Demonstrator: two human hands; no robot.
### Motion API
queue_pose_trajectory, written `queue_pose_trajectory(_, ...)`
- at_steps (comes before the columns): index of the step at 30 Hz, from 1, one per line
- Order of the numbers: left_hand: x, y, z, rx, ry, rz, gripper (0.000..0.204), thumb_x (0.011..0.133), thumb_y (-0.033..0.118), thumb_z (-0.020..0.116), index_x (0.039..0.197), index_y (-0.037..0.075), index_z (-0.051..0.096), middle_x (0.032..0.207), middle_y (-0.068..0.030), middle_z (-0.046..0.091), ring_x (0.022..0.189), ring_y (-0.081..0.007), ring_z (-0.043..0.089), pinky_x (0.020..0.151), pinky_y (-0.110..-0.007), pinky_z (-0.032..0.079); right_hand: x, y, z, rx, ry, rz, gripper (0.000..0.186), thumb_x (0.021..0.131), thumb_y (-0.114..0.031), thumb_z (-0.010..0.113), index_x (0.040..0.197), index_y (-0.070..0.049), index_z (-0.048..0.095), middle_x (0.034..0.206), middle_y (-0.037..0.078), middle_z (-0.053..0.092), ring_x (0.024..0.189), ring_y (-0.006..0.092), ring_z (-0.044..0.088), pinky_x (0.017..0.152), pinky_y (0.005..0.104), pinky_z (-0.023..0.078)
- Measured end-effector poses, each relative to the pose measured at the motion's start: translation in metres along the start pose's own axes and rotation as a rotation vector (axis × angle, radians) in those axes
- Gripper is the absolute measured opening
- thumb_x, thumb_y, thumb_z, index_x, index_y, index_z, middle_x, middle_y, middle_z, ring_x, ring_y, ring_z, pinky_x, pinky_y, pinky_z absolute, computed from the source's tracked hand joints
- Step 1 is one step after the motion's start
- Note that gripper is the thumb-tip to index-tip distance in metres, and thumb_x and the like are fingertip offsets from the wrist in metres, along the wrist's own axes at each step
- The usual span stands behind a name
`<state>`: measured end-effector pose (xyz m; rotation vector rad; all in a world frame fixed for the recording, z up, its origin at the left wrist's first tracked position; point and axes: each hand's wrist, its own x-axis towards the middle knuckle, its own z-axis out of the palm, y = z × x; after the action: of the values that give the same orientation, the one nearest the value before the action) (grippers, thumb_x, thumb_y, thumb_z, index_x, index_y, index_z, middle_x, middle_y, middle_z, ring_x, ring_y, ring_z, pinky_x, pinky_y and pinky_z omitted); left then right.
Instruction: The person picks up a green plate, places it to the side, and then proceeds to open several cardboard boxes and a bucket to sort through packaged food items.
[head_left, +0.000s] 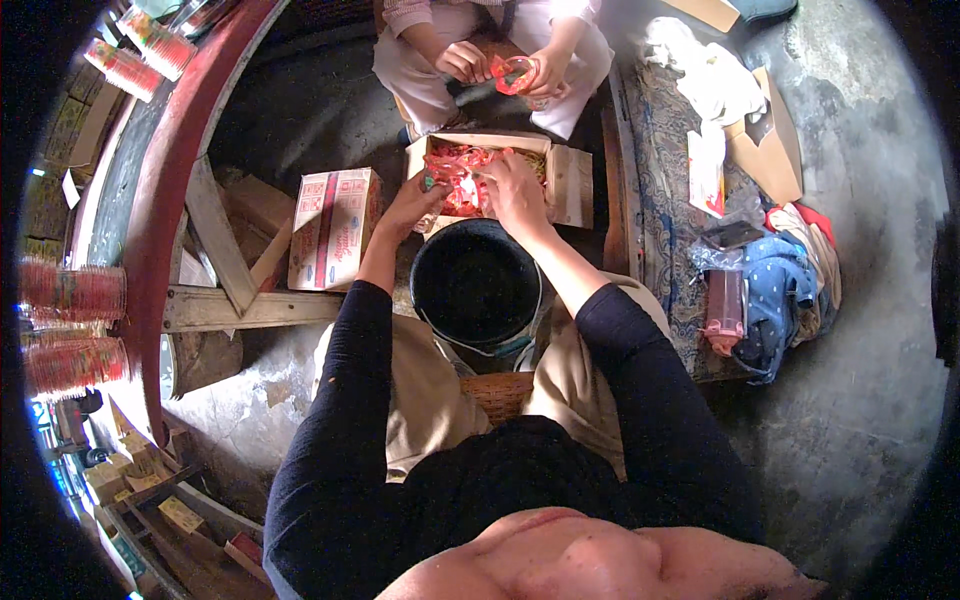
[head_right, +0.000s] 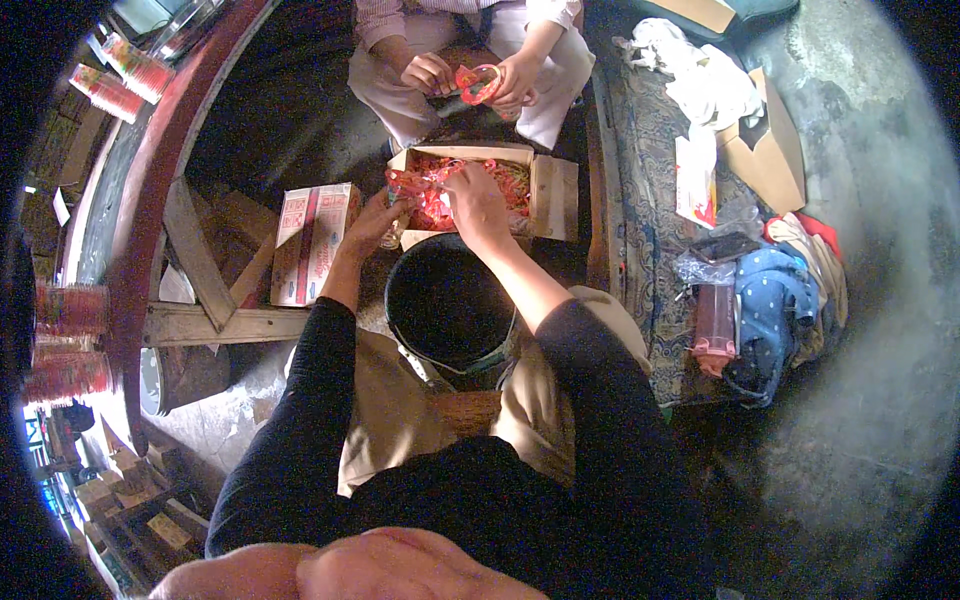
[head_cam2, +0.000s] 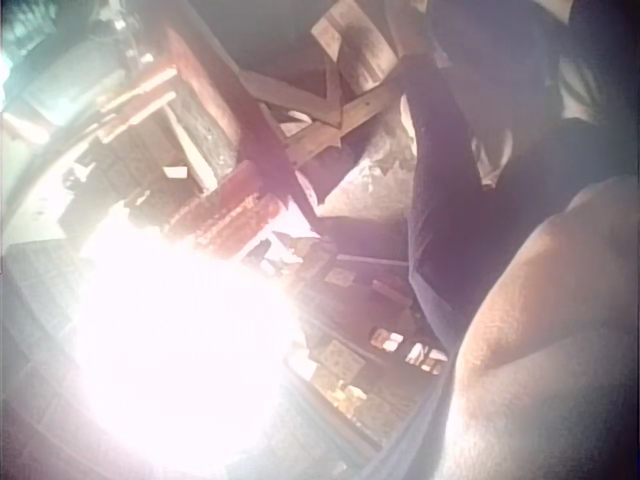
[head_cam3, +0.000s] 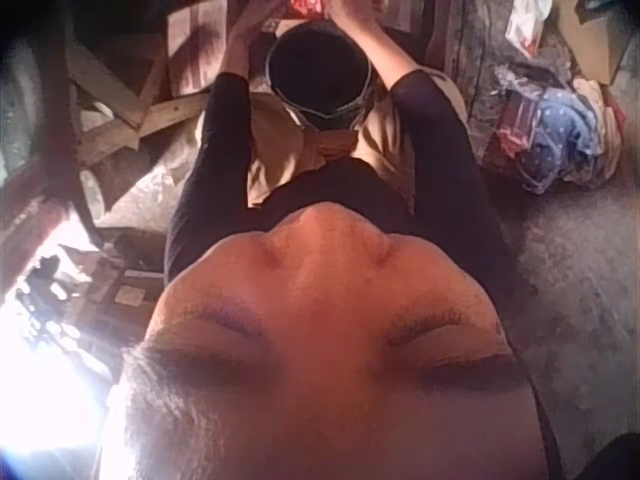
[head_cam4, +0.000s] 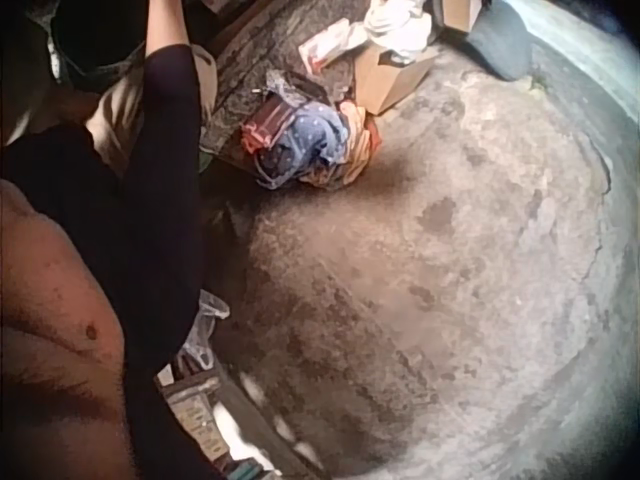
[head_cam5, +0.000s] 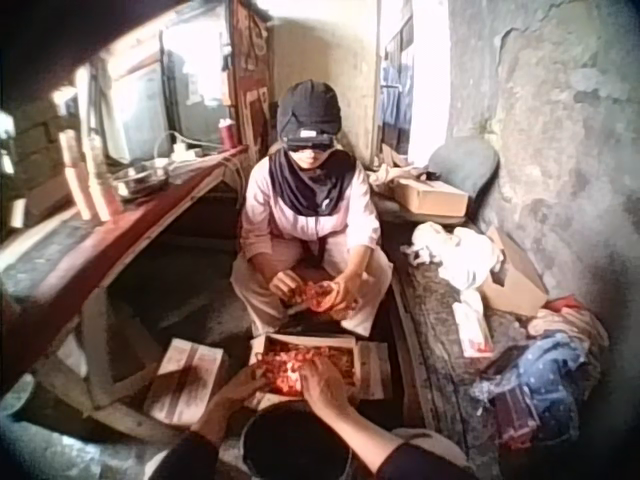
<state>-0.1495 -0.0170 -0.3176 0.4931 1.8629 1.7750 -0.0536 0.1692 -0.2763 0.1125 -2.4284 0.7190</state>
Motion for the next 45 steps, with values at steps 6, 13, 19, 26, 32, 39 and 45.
queue_pose_trajectory(6,0.003,0.006,0.006,0.511,0.204,0.112,0.050,0.081,0.033,0.069,0.115,0.000,0.051,0.103,-0.0126,0.063,0.091,-0.0200,0.060,0.081,-0.033,0.046,0.000,0.005,-0.005,0.175,-0.048,0.308,0.018,0.075,-0.003,0.066,0.091,-0.002,0.058,0.097,0.017,0.055,0.091,0.0362,0.056,0.078,0.0442,0.046)
queue_pose_trajectory(13,0.013,-0.013,-0.010,0.446,0.258,0.111,0.055,0.076,0.033,0.073,0.115,-0.001,0.052,0.107,-0.0185,0.063,0.105,-0.0306,0.059,0.088,-0.037,0.044,0.004,-0.007,-0.008,0.021,0.034,0.065,0.015,0.075,-0.001,0.064,0.088,-0.001,0.057,0.094,0.016,0.054,0.091,0.0351,0.056,0.078,0.0446,0.046)
queue_pose_trajectory(19,0.011,-0.008,-0.004,0.398,0.170,0.077,0.059,0.072,0.018,0.077,0.122,0.003,0.049,0.105,-0.0086,0.062,0.097,-0.0192,0.057,0.087,-0.032,0.044,0.002,-0.005,-0.006,-0.088,-0.010,-0.061,0.012,0.075,-0.001,0.060,0.086,-0.001,0.056,0.090,0.015,0.052,0.090,0.0323,0.055,0.079,0.0442,0.047)
queue_pose_trajectory(26,0.001,0.013,0.009,0.205,0.017,-0.152,0.063,0.074,0.018,0.075,0.127,0.002,0.046,0.105,-0.0089,0.061,0.093,-0.0177,0.058,0.083,-0.029,0.046,-0.003,0.003,0.003,0.014,0.015,0.060,0.016,0.076,-0.002,0.062,0.092,-0.002,0.058,0.099,0.018,0.055,0.096,0.0356,0.055,0.081,0.0442,0.047)
queue_pose_trajectory(32,0.003,-0.007,-0.011,0.546,0.285,0.199,0.056,0.072,0.025,0.077,0.114,-0.001,0.051,0.100,-0.0172,0.063,0.094,-0.0281,0.062,0.082,-0.037,0.048,0.004,-0.004,0.001,0.184,-0.096,0.272,0.022,0.076,-0.004,0.065,0.097,-0.002,0.059,0.101,0.019,0.056,0.097,0.0368,0.055,0.082,0.0449,0.046)
queue_pose_trajectory(39,0.002,0.007,0.009,0.714,0.333,0.163,0.060,0.071,0.027,0.077,0.117,0.000,0.051,0.099,-0.0181,0.064,0.095,-0.0269,0.063,0.082,-0.036,0.048,-0.001,0.002,-0.003,-0.066,0.027,0.018,0.019,0.073,-0.001,0.064,0.090,0.000,0.055,0.094,0.016,0.055,0.092,0.0347,0.055,0.079,0.0434,0.047)
queue_pose_trajectory(45,0.000,0.008,-0.007,0.271,0.105,-0.083,0.056,0.072,0.022,0.076,0.118,0.001,0.052,0.103,-0.0088,0.062,0.089,-0.0152,0.060,0.078,-0.029,0.049,0.000,-0.003,0.003,-0.085,-0.002,-0.127,0.013,0.076,0.000,0.059,0.088,-0.002,0.055,0.088,0.014,0.052,0.085,0.0314,0.055,0.078,0.0418,0.047)
